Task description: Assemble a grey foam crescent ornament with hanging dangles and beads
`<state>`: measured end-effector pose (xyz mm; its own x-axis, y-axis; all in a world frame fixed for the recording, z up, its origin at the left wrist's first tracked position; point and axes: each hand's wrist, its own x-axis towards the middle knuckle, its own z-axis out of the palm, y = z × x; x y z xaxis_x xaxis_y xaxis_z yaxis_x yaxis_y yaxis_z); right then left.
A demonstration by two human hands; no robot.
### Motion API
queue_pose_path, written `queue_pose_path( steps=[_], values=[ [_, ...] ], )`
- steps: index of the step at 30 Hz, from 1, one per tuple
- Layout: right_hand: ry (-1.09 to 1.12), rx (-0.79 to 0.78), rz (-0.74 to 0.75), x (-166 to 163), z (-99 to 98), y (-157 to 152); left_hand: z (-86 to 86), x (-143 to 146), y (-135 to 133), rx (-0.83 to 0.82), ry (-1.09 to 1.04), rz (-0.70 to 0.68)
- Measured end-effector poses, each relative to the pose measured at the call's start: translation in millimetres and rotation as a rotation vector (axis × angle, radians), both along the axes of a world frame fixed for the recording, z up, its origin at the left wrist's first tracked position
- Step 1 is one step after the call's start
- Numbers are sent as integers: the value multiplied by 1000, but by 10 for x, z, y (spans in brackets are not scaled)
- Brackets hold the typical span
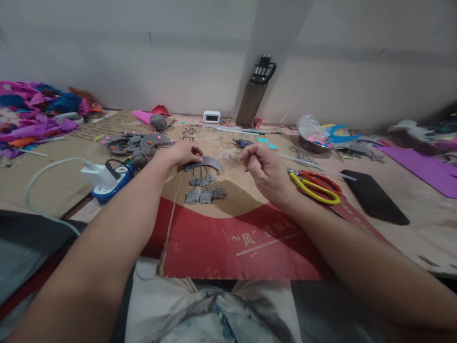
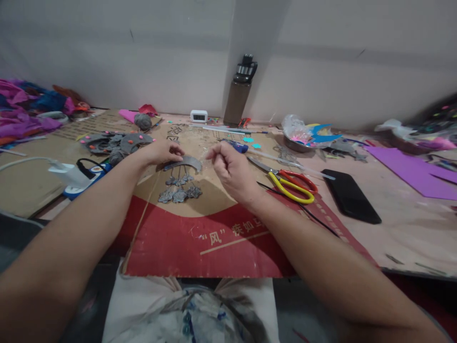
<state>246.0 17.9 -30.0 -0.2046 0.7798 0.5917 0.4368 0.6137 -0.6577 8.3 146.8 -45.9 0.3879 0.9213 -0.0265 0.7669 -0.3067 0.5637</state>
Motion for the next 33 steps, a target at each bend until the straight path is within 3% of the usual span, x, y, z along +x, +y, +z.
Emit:
queue_pose_path(
  steps=[3, 8, 13, 16, 23, 33],
  values=[
    [87, -8, -3, 17, -4, 14, 28, 6, -30, -2, -26, 0],
    [11, 2, 33, 36, -93, 101, 143, -29, -104, -50, -90, 34],
    [-66, -31, 17, 31, -153, 148, 272, -73, -138, -59, 113, -11],
    [-99, -24, 20, 17, -151, 148, 302, -47, -172, -71, 108, -4],
    [-37, -31, -30, 53, -191, 229, 411, 56, -337, -127, -476, 52],
    [199, -208, -29, -6, -272, 343, 755, 201, -546, 116, -1072, -15]
  ],
)
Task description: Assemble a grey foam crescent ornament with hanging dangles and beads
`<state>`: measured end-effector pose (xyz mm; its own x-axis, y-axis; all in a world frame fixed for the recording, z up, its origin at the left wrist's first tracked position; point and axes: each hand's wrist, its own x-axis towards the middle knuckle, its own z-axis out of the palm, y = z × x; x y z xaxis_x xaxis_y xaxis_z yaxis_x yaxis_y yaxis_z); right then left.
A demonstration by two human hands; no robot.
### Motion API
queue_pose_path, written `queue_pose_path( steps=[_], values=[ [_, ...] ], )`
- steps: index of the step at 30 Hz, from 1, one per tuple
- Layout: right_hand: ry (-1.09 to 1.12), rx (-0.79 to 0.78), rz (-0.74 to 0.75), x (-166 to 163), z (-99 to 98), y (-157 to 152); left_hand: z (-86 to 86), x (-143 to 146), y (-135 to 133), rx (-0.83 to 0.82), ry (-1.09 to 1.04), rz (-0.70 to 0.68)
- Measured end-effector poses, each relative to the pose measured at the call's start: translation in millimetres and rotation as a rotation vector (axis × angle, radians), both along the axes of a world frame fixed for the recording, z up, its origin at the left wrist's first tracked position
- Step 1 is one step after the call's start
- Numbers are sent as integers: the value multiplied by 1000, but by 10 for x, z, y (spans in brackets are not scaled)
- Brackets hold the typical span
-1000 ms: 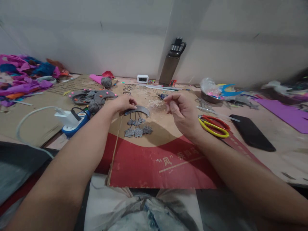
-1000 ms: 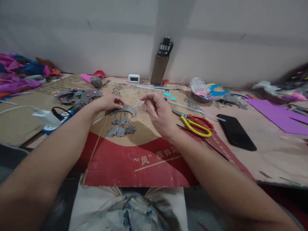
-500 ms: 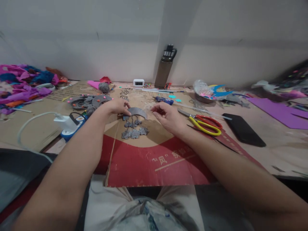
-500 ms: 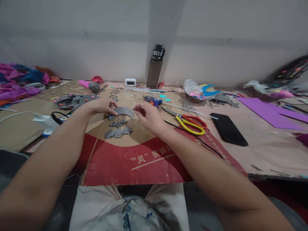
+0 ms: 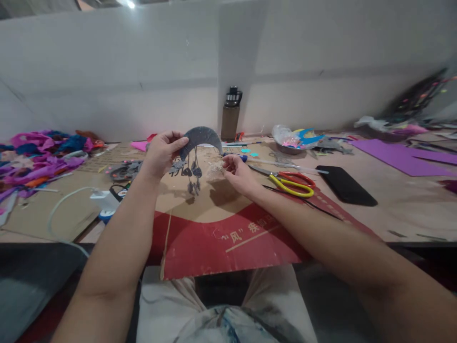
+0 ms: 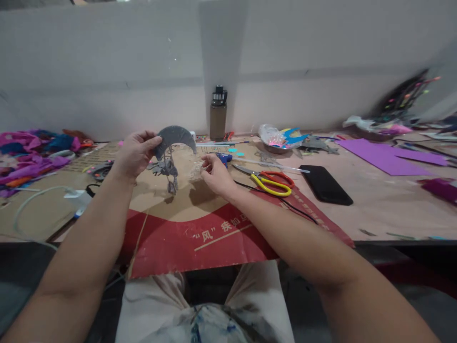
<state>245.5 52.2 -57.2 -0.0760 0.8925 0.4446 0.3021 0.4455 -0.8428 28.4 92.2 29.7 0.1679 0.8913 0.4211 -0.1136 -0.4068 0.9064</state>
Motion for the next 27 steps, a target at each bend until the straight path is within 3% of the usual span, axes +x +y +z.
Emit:
queue_pose_path(
  steps=[5, 16, 21, 27],
  values=[
    [-46, -12, 54, -36, -19, 4, 144, 48, -80, 91, -137, 68],
    [-167, -25, 136, -52, 17, -73, 159, 79, -67, 110, -182, 127],
    [-104, -73, 263, -125, 85, -132, 175, 106, -131, 78, -135, 159],
    [74, -90, 262, -223, 92, -114, 175, 185, -187, 30, -149, 90]
  ],
)
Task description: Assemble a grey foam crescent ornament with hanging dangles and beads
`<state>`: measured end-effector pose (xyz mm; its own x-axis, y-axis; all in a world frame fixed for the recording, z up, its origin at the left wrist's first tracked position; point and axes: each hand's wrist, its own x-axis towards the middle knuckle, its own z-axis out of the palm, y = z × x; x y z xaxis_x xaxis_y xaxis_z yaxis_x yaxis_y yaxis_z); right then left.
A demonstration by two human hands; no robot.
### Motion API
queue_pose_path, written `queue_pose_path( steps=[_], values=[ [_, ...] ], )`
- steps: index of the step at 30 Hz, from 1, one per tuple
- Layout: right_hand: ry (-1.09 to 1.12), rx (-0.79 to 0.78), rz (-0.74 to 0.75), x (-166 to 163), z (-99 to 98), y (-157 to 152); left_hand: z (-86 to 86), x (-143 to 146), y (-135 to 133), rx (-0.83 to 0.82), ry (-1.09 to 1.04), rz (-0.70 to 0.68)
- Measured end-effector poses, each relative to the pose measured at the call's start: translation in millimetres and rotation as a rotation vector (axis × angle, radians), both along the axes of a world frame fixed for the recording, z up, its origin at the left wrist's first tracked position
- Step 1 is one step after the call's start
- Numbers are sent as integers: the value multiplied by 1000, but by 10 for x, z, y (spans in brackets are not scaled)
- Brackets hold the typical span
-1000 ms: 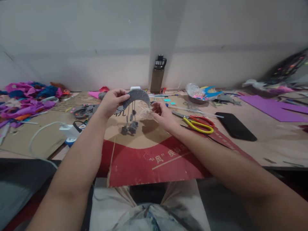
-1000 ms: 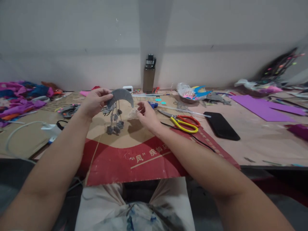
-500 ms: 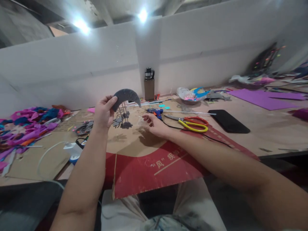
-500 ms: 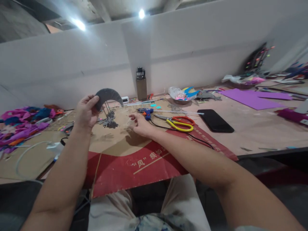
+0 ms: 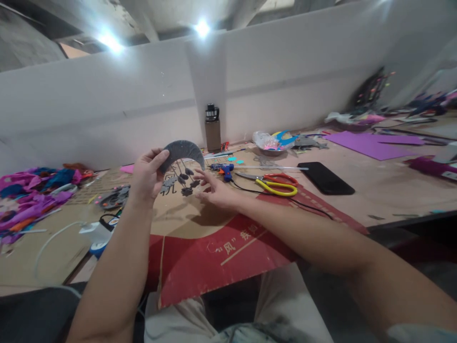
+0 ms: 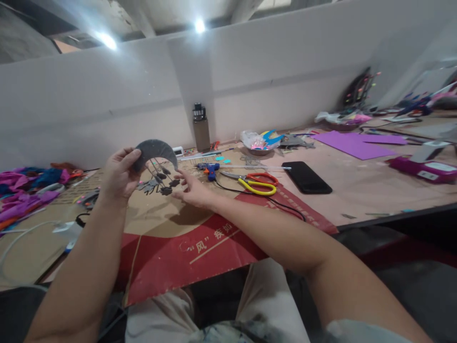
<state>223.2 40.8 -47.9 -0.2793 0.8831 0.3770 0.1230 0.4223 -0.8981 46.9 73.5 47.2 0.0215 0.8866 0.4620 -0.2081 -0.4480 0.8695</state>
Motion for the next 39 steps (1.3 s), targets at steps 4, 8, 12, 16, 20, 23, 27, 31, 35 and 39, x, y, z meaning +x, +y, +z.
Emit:
queue_pose_path(
  steps=[4, 8, 12, 16, 20, 23, 27, 31, 35, 39],
  values=[
    [66, -72, 44, 0, 18, 22, 4, 33, -7, 1, -47, -65],
    [100, -161, 188, 9, 17, 19, -13, 47, 1, -33, -67, -79],
    [55, -204, 329, 29, 36, -17, -37, 36, 29, -43, -83, -65],
    [-37, -153, 194, 61, 60, -15, -48, -9, 48, -13, -70, -47],
    [1, -160, 86, 81, 13, 63, -47, -65, 49, 5, -42, 6],
    [64, -175, 63, 79, -38, 134, -42, -95, 44, 7, -49, 30],
    [145, -183, -40, 81, -43, 173, -28, -124, 26, 8, -63, 34],
    [280, -223, -17, 108, -22, 132, 1, -147, -19, -1, -74, -1],
    [347, -210, 205, 119, -24, 74, 15, -124, -91, -28, -86, -103],
    [272, -136, 373, 96, 25, -9, -9, -42, -164, -70, -21, -200]
  ],
)
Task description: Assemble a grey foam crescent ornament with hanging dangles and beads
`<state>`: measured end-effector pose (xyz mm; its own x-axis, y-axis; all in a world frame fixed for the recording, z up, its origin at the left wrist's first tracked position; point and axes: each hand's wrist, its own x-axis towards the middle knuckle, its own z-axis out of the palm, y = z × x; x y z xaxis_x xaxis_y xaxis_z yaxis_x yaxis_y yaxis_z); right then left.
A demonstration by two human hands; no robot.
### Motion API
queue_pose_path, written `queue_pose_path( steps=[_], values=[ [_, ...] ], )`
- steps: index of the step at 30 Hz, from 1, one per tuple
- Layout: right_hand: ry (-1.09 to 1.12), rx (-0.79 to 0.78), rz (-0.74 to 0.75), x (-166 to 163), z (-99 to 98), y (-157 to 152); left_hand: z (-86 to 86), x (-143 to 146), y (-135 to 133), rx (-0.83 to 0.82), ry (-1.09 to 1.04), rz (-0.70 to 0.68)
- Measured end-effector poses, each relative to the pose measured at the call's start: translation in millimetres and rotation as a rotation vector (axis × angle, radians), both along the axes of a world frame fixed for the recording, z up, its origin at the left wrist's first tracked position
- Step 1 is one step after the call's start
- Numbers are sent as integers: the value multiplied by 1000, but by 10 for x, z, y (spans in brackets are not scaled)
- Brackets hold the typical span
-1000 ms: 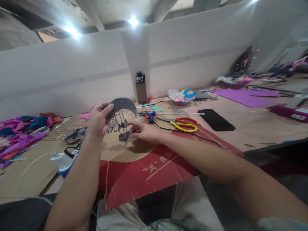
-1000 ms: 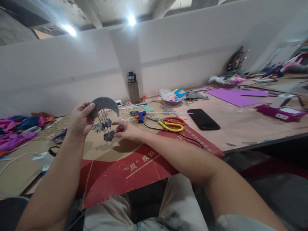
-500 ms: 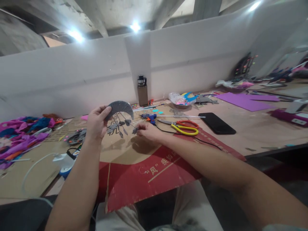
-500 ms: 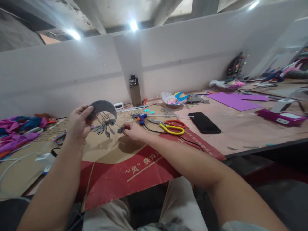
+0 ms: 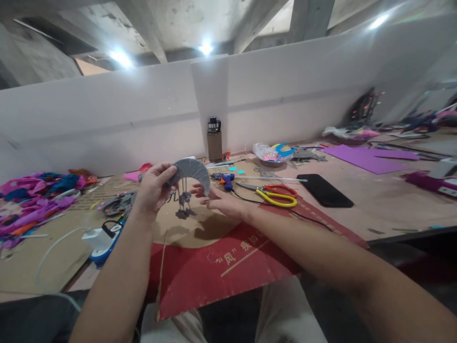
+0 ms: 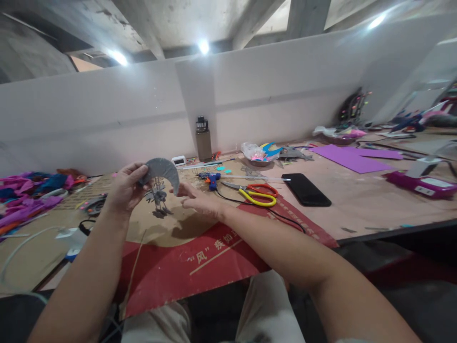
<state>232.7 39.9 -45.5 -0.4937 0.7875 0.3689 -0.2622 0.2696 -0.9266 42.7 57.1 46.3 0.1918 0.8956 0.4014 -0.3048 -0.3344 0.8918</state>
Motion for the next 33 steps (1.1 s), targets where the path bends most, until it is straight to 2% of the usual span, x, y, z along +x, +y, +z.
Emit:
queue_pose_path(
  steps=[2, 4, 8, 11, 15, 18, 21, 24, 25, 28, 33],
  values=[
    [-30, 11, 72, -26, 34, -54, -18, 36, -21, -5, 37, -40],
    [-46, -46, 113, -59, 50, -96, -33, 55, -24, 3, 49, -64],
    [-94, -179, 64, -106, 13, -113, -49, 41, 20, -1, 38, -70],
    [-116, -252, 73, -96, -14, -109, -55, 5, 74, -34, 55, -26],
    [-149, -363, 235, -33, 11, -149, -95, -58, 156, -101, 149, 47],
    [-329, -441, 420, 26, 72, -194, -190, -113, 249, -171, 278, 89],
    [-521, -446, 478, 79, 158, -225, -367, -164, 377, -231, 489, 53],
    [-703, -410, 362, 126, 235, -220, -580, -199, 509, -223, 852, 112],
    [-767, -374, 298, 141, 252, -209, -642, -207, 546, -223, 911, 131],
    [-910, -224, 102, 178, 261, -161, -763, -220, 620, -197, 981, 189],
    [-986, -63, -226, 185, 185, -111, -817, -221, 645, -177, 1019, 199]
  ],
)
